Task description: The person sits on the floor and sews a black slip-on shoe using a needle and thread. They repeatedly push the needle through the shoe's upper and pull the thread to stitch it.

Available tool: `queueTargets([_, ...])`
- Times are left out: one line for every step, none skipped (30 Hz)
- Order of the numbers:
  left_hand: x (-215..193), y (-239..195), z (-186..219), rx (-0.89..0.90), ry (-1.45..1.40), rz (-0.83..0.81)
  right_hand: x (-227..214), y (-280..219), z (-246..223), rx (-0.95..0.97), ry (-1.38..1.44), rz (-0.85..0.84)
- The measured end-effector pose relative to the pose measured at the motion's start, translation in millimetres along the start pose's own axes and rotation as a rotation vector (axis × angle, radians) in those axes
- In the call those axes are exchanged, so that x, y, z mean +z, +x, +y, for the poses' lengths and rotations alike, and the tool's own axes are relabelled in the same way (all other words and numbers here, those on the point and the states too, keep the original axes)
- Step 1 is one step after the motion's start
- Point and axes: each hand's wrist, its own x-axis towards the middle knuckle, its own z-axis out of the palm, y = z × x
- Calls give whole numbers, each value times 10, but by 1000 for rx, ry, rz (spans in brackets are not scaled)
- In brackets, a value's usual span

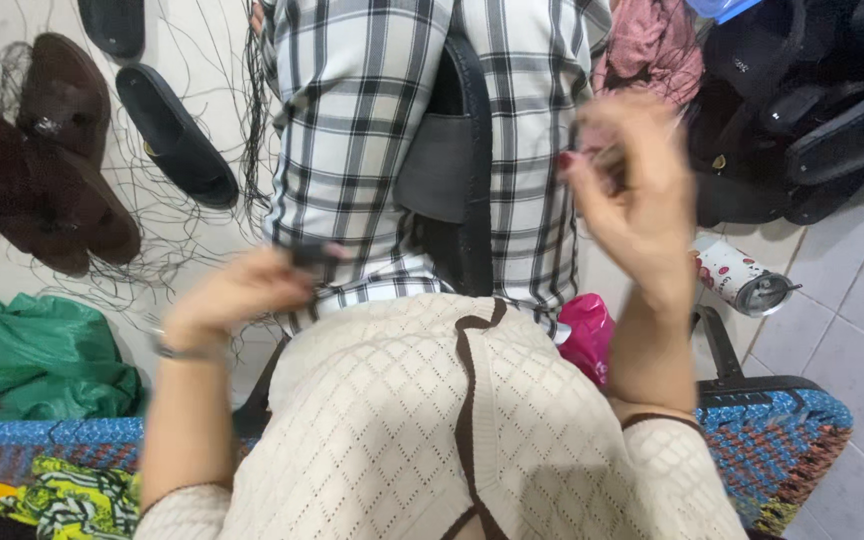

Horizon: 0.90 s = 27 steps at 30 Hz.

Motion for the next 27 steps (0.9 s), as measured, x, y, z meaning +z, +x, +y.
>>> queueTargets([-145,-88,-27,-7,-8,-1,-106,-47,-8,7,4,-7])
queueTargets([-289,-175,-52,-338,413,420,-214,-93,-16,-97,-91,-110])
queueTargets([-462,-208,-71,-652,843,835,-351,-124,-21,-202,-196,-205])
queueTargets([-427,-87,111,-648,841,828,-303,-152,-26,-195,-201,-206])
queueTargets([-383,7,284,-489,1207,921,-238,-170,-27,-242,-288,-302])
queueTargets([-343,92,457,-301,1566,993,-168,-189,-35,-289,-375,-398])
queueTargets([-182,274,676,-303,1561,996,-167,-150,-88,-291,-377,-402])
queueTargets([-24,454,898,-178,1267,857,-164,-110,-144,-263,-424,-449])
queueTargets([129,634,1120,-53,971,715,-157,-67,-193,-237,-471,-496])
queueTargets([216,744,1092,-54,968,720,-149,-51,-191,-241,-472,-499])
queueTargets([300,852,1070,-70,1147,556,-140,-39,-192,-245,-450,-495])
queueTargets([389,965,1048,-83,1321,384,-134,-31,-189,-248,-427,-491])
queueTargets([426,1024,1085,-84,1319,382,-132,-26,-190,-246,-426,-493])
queueTargets([467,1086,1123,-69,1306,336,-134,-23,-188,-240,-431,-503])
queueTargets([500,1152,1167,-53,1295,290,-136,-18,-188,-234,-437,-511])
queueTargets([497,1167,1099,-51,1296,286,-134,-18,-192,-230,-437,-509])
queueTargets([494,1186,1034,109,1297,354,-134,-16,-193,-232,-447,-499])
queueTargets([491,1202,968,269,1291,418,-135,-15,-195,-233,-458,-488])
queueTargets([496,1225,904,268,1293,417,-146,5,-255,-233,-455,-487])
queueTargets([500,1243,838,386,1280,487,-155,23,-317,-201,-477,-510])
queueTargets([504,1257,770,505,1263,555,-161,38,-383,-167,-497,-533])
queueTargets([517,1271,780,503,1265,551,-141,26,-454,-165,-494,-532])
queueTargets([524,1298,797,546,1260,575,-131,25,-522,-133,-550,-554])
queueTargets([528,1323,816,589,1254,599,-121,28,-594,-99,-606,-575])
queueTargets([527,1343,814,589,1255,602,-115,35,-595,-102,-607,-575])
queueTargets([521,1360,809,621,1266,613,-105,45,-598,-103,-644,-620])
queueTargets([521,1376,800,654,1274,626,-96,50,-604,-103,-682,-667])
